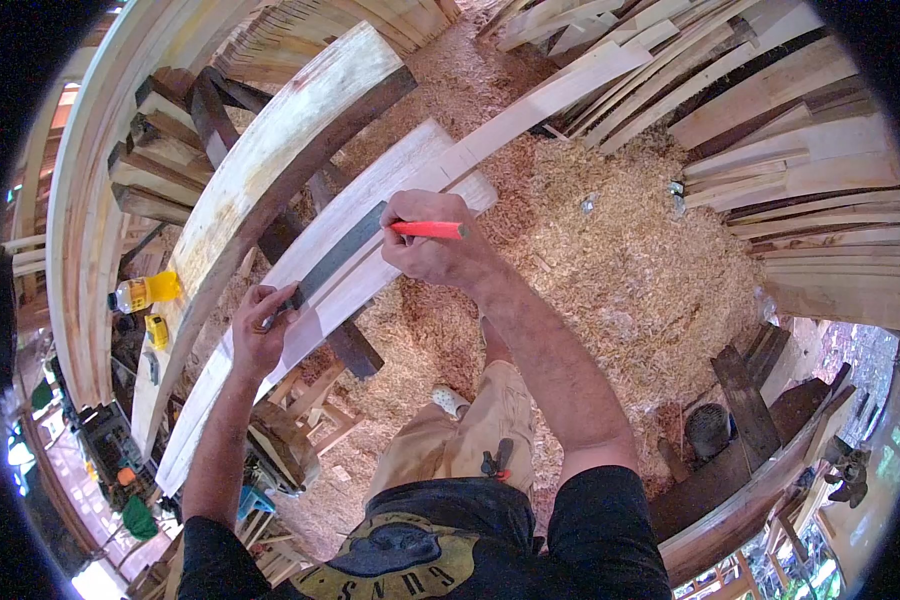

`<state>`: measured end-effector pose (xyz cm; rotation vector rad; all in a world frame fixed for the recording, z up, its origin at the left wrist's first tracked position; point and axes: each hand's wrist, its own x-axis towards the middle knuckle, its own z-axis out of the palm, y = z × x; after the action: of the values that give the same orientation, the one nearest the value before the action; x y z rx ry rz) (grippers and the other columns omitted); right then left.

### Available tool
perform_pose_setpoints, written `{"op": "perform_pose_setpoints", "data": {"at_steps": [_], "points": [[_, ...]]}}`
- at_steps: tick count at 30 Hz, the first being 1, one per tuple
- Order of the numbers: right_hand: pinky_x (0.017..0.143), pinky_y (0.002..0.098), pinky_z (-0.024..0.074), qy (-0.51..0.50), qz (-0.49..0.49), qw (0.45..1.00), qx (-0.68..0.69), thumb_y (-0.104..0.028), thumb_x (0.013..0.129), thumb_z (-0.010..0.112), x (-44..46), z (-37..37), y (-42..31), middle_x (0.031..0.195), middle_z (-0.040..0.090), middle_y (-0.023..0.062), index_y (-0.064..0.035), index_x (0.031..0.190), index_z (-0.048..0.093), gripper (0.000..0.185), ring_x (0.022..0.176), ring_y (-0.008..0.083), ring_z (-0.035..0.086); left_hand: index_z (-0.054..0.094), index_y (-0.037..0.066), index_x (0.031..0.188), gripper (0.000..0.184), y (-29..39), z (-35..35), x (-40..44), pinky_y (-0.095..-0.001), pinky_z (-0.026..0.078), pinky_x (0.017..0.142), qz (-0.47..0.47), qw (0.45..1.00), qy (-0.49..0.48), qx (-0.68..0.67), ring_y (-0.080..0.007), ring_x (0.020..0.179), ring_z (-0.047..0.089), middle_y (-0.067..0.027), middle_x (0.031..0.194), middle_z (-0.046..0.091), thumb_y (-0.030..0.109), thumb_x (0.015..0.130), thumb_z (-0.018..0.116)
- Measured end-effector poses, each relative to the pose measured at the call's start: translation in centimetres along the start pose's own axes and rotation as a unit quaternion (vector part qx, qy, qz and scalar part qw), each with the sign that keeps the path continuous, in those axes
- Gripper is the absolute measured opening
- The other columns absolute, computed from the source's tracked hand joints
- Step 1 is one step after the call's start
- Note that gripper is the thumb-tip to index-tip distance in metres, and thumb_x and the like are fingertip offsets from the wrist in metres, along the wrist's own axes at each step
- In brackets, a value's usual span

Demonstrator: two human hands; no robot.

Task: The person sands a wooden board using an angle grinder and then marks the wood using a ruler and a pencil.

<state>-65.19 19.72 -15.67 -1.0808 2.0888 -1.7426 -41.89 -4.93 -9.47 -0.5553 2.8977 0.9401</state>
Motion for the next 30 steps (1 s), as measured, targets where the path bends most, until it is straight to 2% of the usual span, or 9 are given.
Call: {"op": "perform_pose_setpoints", "data": {"at_steps": [17,20,30], "points": [[0.061,0.0331,0.0546,0.012,-0.032,0.999,-0.008,-0.001,0.080,0.073,0.04,0.20,0.26,0.078,0.069,0.0103,-0.0035,0.087,0.069,0.009,0.069,0.0207,0.070,0.076,0.013,0.127,0.048,0.09,-0.05,-0.01,-0.0353,0.053,0.086,0.005,1.000,0.005,0.003,-0.0259,0.097,0.064,-0.0100,0.106,0.064,-0.004,0.082,0.077],[0.061,0.0335,0.0546,-0.003,-0.005,1.000,0.008,-0.001,0.080,0.073,0.06,-0.13,-0.36,0.078,0.069,0.0106,-0.0039,0.087,0.069,0.008,0.069,0.0221,0.070,0.076,0.013,0.126,0.047,-0.55,0.22,-0.11,-0.0361,0.053,0.086,-0.002,1.000,0.001,-0.004,-0.0268,0.098,0.064,-0.0107,0.106,0.064,-0.003,0.082,0.077],[0.062,0.0343,0.0549,-0.008,-0.008,1.000,-0.004,-0.001,0.080,0.074,0.01,-0.09,-0.21,0.078,0.069,0.0113,-0.0043,0.087,0.069,0.008,0.070,0.0229,0.070,0.077,0.014,0.127,0.048,-0.32,0.11,-0.14,-0.0361,0.053,0.087,-0.012,1.000,0.000,0.004,-0.0268,0.099,0.064,-0.0105,0.107,0.063,-0.003,0.082,0.077]]}}
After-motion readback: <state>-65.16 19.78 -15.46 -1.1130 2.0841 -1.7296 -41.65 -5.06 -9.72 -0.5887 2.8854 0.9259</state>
